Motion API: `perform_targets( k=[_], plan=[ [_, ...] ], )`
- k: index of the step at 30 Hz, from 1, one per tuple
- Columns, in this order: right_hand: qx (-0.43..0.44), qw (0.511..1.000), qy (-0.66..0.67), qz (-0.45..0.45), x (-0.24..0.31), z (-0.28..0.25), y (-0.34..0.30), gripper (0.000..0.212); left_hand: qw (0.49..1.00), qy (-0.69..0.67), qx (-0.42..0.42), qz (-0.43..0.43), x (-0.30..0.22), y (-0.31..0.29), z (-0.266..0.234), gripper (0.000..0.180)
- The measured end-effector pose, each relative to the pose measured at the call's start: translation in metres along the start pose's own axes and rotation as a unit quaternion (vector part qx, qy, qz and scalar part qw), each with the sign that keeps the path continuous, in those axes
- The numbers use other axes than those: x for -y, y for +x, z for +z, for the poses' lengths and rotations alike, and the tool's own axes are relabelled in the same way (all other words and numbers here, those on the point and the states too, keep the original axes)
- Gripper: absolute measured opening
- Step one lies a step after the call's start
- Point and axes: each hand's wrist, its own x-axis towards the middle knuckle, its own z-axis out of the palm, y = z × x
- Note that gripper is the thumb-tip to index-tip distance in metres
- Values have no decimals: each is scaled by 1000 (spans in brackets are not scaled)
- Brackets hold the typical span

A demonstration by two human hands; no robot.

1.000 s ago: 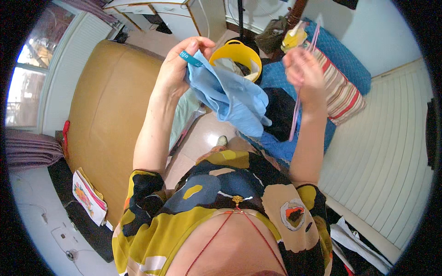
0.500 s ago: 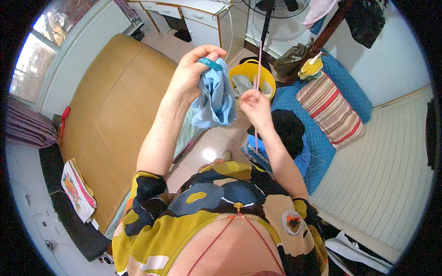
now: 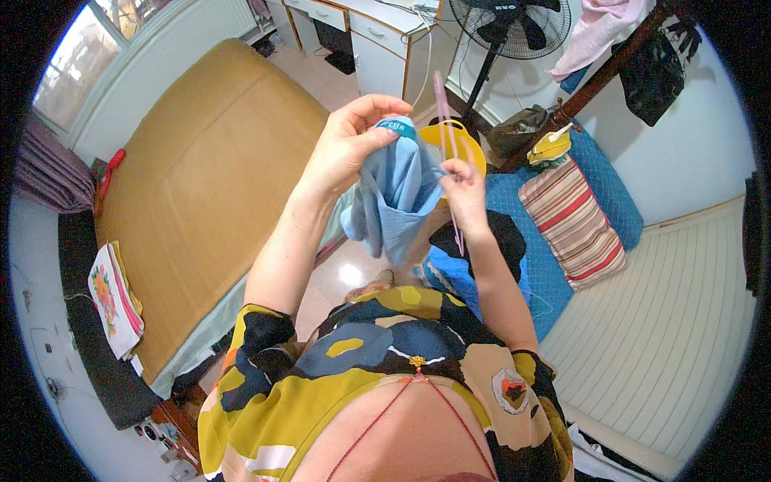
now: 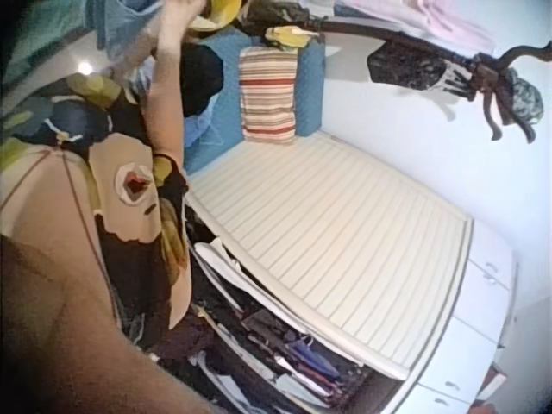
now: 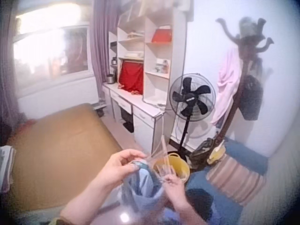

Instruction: The person selects a blue shirt from a closet, places it onto a plastic hanger, and then holds it up with both hands.

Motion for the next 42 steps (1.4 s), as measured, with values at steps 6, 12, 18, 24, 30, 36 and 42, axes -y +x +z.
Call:
perform_targets(
  k=[6, 12, 18, 24, 30, 36, 42],
  plan=[
    [-34, 997, 65, -39, 31, -28, 0, 8, 993, 100, -31, 59, -1, -17, 15, 31],
    [-58, 990, 118, -41, 53, -55, -5, 7, 994, 94, -20, 59, -3, -24, 30, 36],
    [-131, 977, 130, -109, 66, -70, -5, 10, 994, 107, -19, 33, -2, -25, 34, 41],
    [-124, 975, 142, -114, 84, -81, -4, 11, 997, 73, 4, -31, 7, -21, 21, 44],
    [-77, 978, 162, -109, 104, -78, -3, 12, 986, 96, 101, -93, 12, -23, 13, 51],
    [32, 992, 82, -90, 126, -58, 1, 11, 939, 258, 224, -42, 31, -24, 20, 48],
    [102, 991, 84, -30, 115, -64, 9, 23, 978, 179, 40, -100, 38, -21, 18, 15]
  ],
)
